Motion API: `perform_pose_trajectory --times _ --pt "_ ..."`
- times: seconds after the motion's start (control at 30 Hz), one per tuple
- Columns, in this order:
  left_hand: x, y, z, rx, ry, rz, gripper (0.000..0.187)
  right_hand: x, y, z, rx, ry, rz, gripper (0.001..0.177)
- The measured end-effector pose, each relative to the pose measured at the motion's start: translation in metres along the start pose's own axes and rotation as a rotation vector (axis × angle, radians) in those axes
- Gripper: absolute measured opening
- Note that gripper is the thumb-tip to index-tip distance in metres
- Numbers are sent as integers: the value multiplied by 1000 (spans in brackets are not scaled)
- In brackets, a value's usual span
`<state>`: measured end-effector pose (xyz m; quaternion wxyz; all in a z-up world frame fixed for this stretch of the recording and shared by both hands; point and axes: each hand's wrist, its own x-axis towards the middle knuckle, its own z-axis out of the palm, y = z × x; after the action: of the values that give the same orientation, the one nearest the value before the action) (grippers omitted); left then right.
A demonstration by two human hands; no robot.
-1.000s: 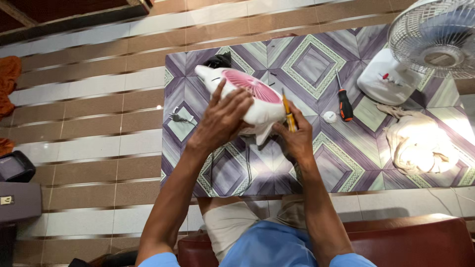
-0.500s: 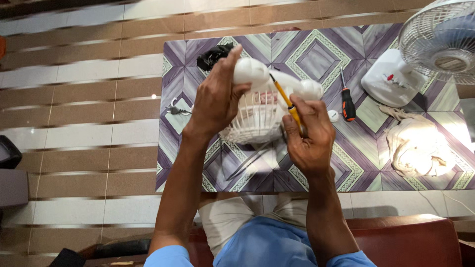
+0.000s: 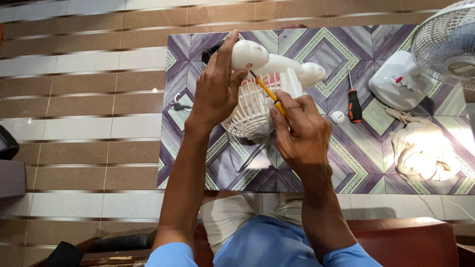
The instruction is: The person disassembles a small white electric fan by using a yellow screwdriver to remove screws from the rear cover, then separates the front grille from the rear housing to expose the fan blades and motor.
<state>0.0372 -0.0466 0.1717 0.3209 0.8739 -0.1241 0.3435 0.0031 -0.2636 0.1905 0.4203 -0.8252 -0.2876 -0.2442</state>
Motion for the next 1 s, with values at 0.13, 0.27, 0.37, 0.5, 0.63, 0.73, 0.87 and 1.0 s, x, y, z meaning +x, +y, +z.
perform_pose_trajectory --times 0.13,0.27,0.37,0.5,0.63,0.73,0.87,1.0 --pt "-2 0 2 7 -5 -46 61 2 2 5 13 44 -2 32" --pt "-5 3 3 26 20 -35 59 4 3 4 43 30 13 32" --pt "-5 5 6 34 30 -23 59 4 1 3 42 33 1 30" --pt "-4 10 11 88 47 16 59 5 -6 -2 60 10 71 30" --pt "-5 22 15 99 11 5 60 3 -11 -14 -4 -2 85 29" --pt "-6 37 18 75 18 34 61 1 -11 -23 -81 9 74 27" --pt "-2 53 21 77 56 93 63 1 -3 -30 -34 32 98 22" --pt "-3 67 21 93 79 60 62 3 10 -37 477 -36 421 25"
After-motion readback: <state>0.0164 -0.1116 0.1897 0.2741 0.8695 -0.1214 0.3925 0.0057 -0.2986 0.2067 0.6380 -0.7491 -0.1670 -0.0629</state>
